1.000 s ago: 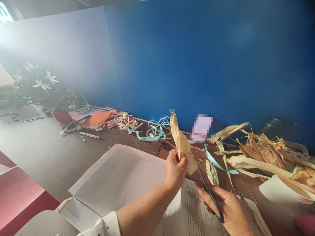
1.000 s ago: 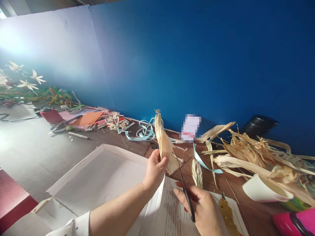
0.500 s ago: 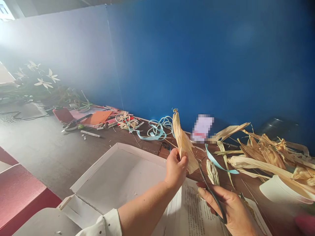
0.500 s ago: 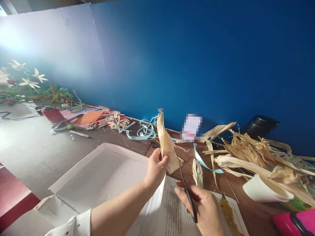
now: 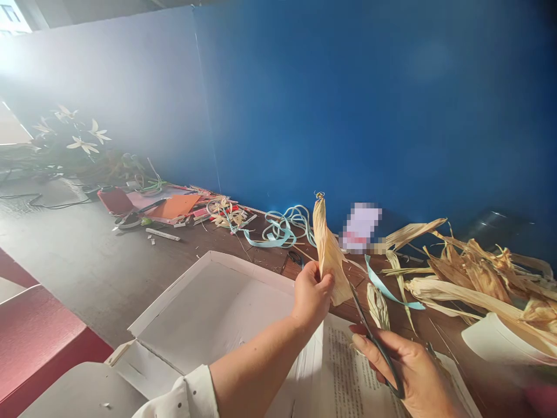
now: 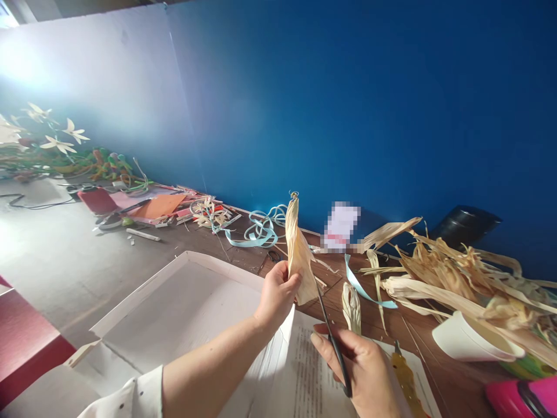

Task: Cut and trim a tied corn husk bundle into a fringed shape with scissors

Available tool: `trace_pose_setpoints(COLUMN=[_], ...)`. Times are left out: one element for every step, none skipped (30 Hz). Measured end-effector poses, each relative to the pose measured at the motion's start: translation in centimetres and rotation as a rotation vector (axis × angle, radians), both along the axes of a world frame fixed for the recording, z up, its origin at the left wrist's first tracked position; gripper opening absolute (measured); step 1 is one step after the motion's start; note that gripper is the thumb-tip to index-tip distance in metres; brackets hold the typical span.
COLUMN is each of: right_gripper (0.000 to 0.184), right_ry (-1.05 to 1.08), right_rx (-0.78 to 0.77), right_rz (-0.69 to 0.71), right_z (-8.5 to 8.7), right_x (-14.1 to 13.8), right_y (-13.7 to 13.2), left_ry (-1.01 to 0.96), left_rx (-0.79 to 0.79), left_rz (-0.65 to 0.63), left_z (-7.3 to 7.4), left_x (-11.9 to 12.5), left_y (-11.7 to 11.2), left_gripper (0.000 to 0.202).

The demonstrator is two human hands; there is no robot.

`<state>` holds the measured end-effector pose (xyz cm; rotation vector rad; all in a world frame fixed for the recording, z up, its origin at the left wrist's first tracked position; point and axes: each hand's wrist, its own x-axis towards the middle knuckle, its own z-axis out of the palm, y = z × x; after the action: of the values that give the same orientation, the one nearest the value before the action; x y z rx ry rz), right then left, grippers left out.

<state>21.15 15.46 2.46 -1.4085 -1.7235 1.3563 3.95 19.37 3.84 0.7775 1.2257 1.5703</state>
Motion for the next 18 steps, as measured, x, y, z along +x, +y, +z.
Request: trace_pose_setpoints(right_gripper=[0.051,0.051,0.049,0.047,0.046,0.044,0.044,0.045,0.047,0.049,0.050,0.051,0.050,0.050,0.049,0.049,0.050,0.050], right_ry=[-0.003,-0.002,0.004,0.018,0.036,0.057,0.075,0.086,0.090,0.090,0.087,0.085,0.086,0.089,0.088,0.082,0.070,0.054], right_rx=[-0.012,-0.019,-0.014,-0.004,0.002,0.004,-0.003,-0.015,-0.037,-0.060,-0.074,-0.076,-0.070,-0.058,-0.052,-0.048,-0.050,-0.054], right_rz=[0.019,0.025,0.015,-0.005,-0.025,-0.042,-0.048,-0.044,-0.023,0.004,0.024,0.035,0.034,0.026,0.027,0.032,0.047,0.069], right_z=[-0.1,-0.1,0.0,0.1,0.2,0.2,0.1,0.0,-0.3,-0.5,-0.7,-0.9,-0.9,-0.9,-0.9,-0.8,-0.7,-0.6], right_x=[0.1,0.1,0.0,-0.1,-0.2,-0.2,-0.2,-0.1,0.0,0.1,0.3,0.4,0.5,0.5,0.5,0.5,0.4,0.4], right_y=[0.1,0.2,0.1,0.1,0.0,-0.1,-0.1,-0.1,0.0,0.1,0.2,0.3,0.3,0.4,0.4,0.5,0.5,0.6], left_ry=[0.008,0.018,0.025,0.029,0.031,0.030,0.030,0.028,0.030,0.038,0.053,0.076,0.107,0.140,0.167,0.185,0.195,0.198], left_rx=[0.003,0.004,0.001,-0.005,-0.012,-0.019,-0.024,-0.026,-0.025,-0.021,-0.013,-0.002,0.012,0.024,0.031,0.034,0.033,0.033], left_rz=[-0.004,-0.009,-0.014,-0.020,-0.026,-0.033,-0.038,-0.043,-0.048,-0.051,-0.050,-0.046,-0.040,-0.033,-0.027,-0.024,-0.024,-0.025], left_z=[-0.1,-0.2,-0.3,-0.3,-0.4,-0.5,-0.5,-0.6,-0.7,-0.9,-1.0,-1.2,-1.3,-1.5,-1.5,-1.6,-1.5,-1.5], left_x=[-0.1,-0.1,-0.2,-0.2,-0.2,-0.2,-0.2,-0.2,-0.2,-0.1,-0.1,-0.1,-0.1,-0.1,-0.1,-0.1,-0.1,-0.1], left_y=[0.1,0.2,0.2,0.3,0.3,0.4,0.4,0.4,0.4,0.4,0.4,0.5,0.5,0.5,0.5,0.4,0.4,0.3], left_gripper=[0.013,0.013,0.013,0.013,0.013,0.013,0.014,0.014,0.014,0.014,0.013,0.013,0.013,0.012,0.012,0.012,0.011,0.011])
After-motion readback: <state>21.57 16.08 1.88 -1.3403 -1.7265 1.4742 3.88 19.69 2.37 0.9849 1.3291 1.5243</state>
